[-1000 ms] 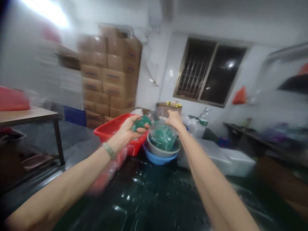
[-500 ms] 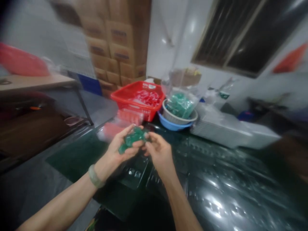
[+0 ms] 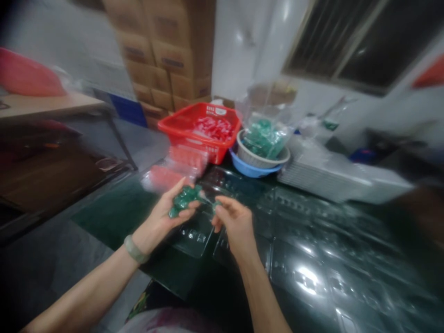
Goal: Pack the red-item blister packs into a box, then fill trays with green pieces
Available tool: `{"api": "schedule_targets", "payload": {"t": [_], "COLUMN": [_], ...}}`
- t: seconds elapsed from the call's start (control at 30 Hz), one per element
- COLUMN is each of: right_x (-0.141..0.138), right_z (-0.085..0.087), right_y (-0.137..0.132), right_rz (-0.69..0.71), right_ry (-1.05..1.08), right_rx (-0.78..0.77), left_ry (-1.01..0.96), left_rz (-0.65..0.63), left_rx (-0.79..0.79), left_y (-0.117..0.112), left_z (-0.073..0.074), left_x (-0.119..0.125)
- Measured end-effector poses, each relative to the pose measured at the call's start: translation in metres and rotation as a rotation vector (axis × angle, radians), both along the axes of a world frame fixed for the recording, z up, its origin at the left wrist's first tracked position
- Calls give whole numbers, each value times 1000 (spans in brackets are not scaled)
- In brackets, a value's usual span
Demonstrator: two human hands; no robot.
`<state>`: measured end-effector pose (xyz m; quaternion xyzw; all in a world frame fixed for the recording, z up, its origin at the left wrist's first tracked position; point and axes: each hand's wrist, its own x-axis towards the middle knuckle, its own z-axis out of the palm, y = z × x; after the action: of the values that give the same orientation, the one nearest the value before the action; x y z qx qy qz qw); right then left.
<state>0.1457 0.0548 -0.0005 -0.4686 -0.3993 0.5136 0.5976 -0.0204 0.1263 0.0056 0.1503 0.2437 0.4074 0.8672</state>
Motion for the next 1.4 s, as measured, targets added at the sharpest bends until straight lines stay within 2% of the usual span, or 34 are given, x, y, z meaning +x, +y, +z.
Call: {"api": "schedule_targets", "payload": {"t": [0.33,0.43,0.53,0.7,0.77,0.83,0.87,0.97,1.0,1.07,1.1,1.13,1.2,1.3,1.4], "right_x": [-6,-1,6,2,-4,-7,-8,-8,-8,-9,-9,-10,-11,-10,-11], "right_z": [3,3,2,-3,-5,-9,-11,-17,-18,-21,-23,-23,-25,-26,-27], "right_y": [-5,-7,-9,-8,-6,-6,-6,-8,-9,-10,-11,-11,-12,-14,-14], "right_rz": [55,32,-8,60,93,108,108,108,118,154,176,198,232,258,237], "right_ry": [229,306,341,370,403,424,423,388,373,344,328,310,268,213,177], "right_rx": [-74,-89,-105,-178,-218,-257,-274,-316,-328,-350,-358,-361,-357,-351,-369], "left_ry": [-188,-227,-164,-104,-68,69,197,788,1005,1347,1436,1465,1397,1235,1250], "left_rz": [71,186,280,133,141,255,347,652,698,651,589,530,475,526,580], "left_rx": [-90,-103,-74,64,76,115,163,432,538,720,791,831,814,676,648], "left_y": [-1,3,6,1,-2,-3,-3,-2,-1,0,0,1,3,7,9], "left_z": [-12,-12,-11,-18,-23,-28,-30,-41,-46,-54,-58,-60,-60,-58,-59], "left_x": [-23,-32,-43,-59,-67,-79,-85,-105,-111,-117,-119,-120,-121,-128,-141]}}
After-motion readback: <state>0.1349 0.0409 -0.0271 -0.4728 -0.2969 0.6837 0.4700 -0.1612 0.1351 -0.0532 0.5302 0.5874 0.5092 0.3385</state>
